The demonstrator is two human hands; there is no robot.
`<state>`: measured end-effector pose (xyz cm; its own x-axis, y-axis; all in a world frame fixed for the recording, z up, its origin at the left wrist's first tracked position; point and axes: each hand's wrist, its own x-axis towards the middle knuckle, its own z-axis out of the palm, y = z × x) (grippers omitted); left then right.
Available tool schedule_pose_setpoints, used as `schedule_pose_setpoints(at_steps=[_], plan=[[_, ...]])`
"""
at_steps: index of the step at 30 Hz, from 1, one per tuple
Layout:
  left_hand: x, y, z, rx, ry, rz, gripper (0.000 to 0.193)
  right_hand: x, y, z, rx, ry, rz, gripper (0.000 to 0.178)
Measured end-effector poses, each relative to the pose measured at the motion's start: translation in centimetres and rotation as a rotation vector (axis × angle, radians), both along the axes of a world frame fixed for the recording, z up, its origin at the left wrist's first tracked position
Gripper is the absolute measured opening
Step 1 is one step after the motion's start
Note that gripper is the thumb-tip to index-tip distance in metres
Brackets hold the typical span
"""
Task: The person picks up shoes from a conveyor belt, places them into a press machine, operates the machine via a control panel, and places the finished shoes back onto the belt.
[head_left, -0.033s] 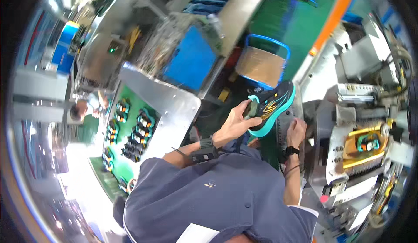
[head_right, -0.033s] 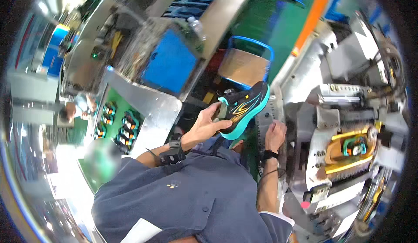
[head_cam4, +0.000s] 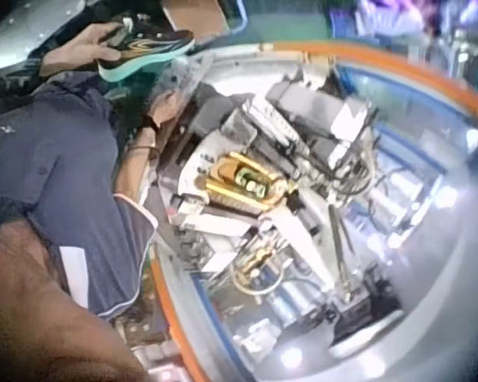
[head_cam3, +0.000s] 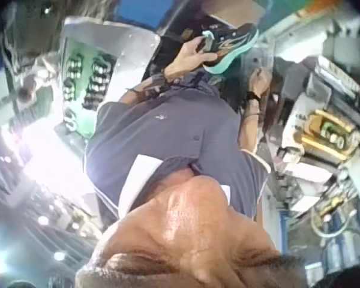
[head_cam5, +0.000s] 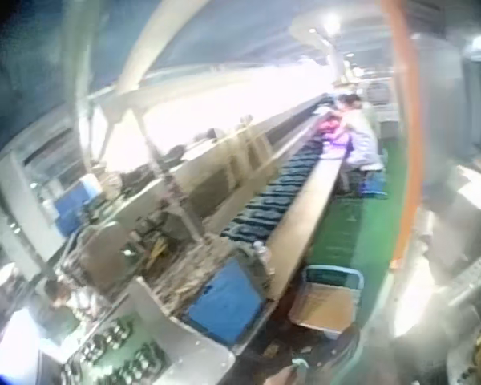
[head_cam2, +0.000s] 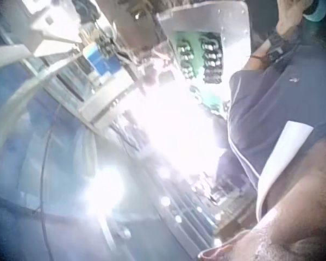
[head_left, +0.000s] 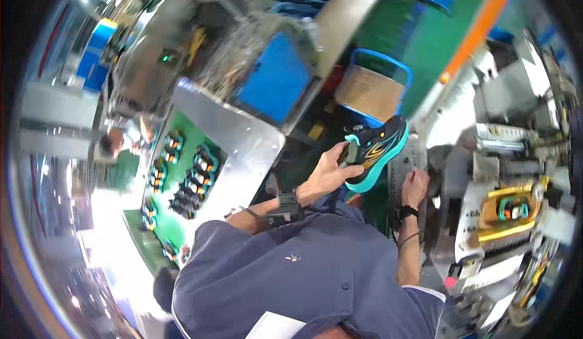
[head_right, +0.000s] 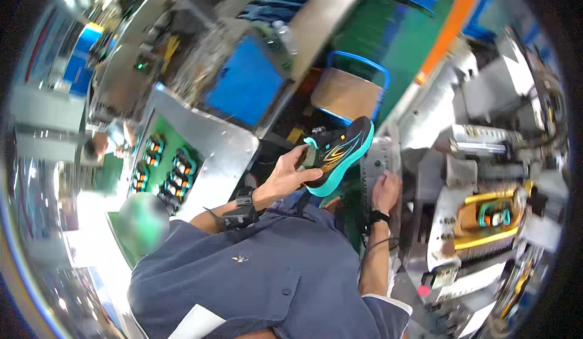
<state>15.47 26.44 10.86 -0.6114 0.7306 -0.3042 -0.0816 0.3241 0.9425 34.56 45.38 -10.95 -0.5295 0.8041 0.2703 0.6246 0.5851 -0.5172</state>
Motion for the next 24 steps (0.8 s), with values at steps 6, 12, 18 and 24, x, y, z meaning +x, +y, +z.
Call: schedule_pose_setpoints(at_steps=[6, 12, 18, 24], plan=[[-3.0, -11.4, -4.4, -0.028, -0.189, 0.420, 0.045, 0.7, 1.0, -2.8, 0.107, -0.114, 0.056, 0.021], [-9.1, -23.8, -11.2, 0.042, -0.206, 1.032, 0.030, -7.6, 3.7, 8.6, 0.044, 0.257, 0.043, 0.022], [-23.4, -36.5, -19.2, -0.155, -0.053, 1.300, 0.041, -27.5, -0.4, 28.8, 0.100, 0.683, 0.389, 0.019], [-33.9, -44.3, -25.0, -0.700, 0.034, 1.556, 0.053, -45.9, -13.1, 46.3, 0.420, 0.795, 0.794, 0.016]])
